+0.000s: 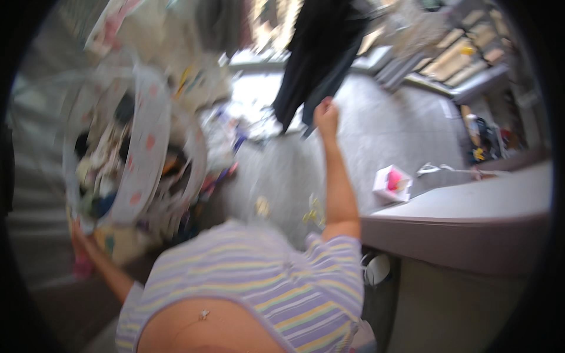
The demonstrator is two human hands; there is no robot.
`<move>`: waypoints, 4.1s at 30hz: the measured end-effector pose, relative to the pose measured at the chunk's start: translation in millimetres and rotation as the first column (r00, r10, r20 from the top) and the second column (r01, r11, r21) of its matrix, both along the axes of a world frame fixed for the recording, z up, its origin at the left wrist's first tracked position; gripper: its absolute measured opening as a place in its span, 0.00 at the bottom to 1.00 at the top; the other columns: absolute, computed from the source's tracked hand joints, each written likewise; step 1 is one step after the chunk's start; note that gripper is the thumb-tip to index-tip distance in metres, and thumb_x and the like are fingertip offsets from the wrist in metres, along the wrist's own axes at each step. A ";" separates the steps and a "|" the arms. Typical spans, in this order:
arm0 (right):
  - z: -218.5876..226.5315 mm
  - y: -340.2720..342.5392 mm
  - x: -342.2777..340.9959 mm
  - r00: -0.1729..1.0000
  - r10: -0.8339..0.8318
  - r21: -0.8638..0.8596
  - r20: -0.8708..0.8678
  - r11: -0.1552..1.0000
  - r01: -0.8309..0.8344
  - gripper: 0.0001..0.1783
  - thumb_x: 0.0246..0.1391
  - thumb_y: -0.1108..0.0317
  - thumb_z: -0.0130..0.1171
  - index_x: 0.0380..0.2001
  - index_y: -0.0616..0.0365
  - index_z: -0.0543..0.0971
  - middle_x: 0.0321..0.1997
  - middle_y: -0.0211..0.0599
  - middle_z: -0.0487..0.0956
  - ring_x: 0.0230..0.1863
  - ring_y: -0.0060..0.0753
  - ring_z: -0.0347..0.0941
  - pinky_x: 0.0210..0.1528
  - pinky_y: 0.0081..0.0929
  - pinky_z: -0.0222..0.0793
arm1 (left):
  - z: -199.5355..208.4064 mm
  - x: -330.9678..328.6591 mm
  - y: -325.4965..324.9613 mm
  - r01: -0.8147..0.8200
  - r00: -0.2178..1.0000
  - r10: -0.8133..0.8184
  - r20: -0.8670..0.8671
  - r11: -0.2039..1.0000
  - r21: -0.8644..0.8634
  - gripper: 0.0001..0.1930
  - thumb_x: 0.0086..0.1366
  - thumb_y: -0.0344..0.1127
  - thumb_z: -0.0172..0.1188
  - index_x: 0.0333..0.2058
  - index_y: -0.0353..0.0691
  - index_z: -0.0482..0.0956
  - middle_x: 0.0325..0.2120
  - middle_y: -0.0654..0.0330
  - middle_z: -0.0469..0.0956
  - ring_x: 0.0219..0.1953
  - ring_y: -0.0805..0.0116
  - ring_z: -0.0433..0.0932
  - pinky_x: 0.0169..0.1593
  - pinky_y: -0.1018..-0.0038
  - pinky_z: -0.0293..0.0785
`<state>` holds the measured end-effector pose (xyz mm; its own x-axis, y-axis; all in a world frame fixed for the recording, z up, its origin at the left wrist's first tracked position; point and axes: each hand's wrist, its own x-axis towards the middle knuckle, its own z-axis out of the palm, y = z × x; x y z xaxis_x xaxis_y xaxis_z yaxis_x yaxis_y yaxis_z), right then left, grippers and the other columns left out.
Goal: The person takes items of clothing from a mesh basket, places them onto plastic hangers, and hangs the hangers on a rack.
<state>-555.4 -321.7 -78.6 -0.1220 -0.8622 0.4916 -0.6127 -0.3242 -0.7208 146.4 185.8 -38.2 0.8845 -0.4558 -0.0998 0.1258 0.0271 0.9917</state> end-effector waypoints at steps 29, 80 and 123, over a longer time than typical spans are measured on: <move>58.8 210.0 -1.3 0.947 -0.262 -0.113 0.185 0.952 0.286 0.07 0.46 0.72 0.51 0.31 0.59 0.73 0.29 0.44 0.74 0.31 0.40 0.72 0.34 0.32 0.68 | 159.7 -233.6 -92.9 0.156 0.095 0.436 0.895 0.882 -0.446 0.12 0.63 0.35 0.47 0.39 0.30 0.70 0.40 0.51 0.69 0.42 0.59 0.70 0.48 0.67 0.65; -264.2 338.1 409.5 -0.389 0.770 0.535 -0.506 -0.073 -0.842 0.11 0.47 0.64 0.50 0.28 0.61 0.75 0.26 0.48 0.75 0.30 0.53 0.72 0.37 0.40 0.68 | -24.2 -439.3 177.4 -0.735 0.632 0.460 0.624 0.609 0.296 0.09 0.55 0.18 0.46 0.34 0.34 0.72 0.34 0.55 0.71 0.25 0.71 0.72 0.31 0.78 0.68; -180.6 430.5 603.6 0.447 0.378 0.469 0.811 0.039 -0.882 0.06 0.58 0.72 0.41 0.36 0.63 0.65 0.32 0.43 0.74 0.35 0.33 0.74 0.40 0.24 0.72 | 168.7 -110.2 250.9 0.889 0.363 -0.543 0.757 -0.041 -0.456 0.11 0.61 0.31 0.41 0.35 0.41 0.74 0.44 0.53 0.70 0.47 0.58 0.69 0.44 0.61 0.65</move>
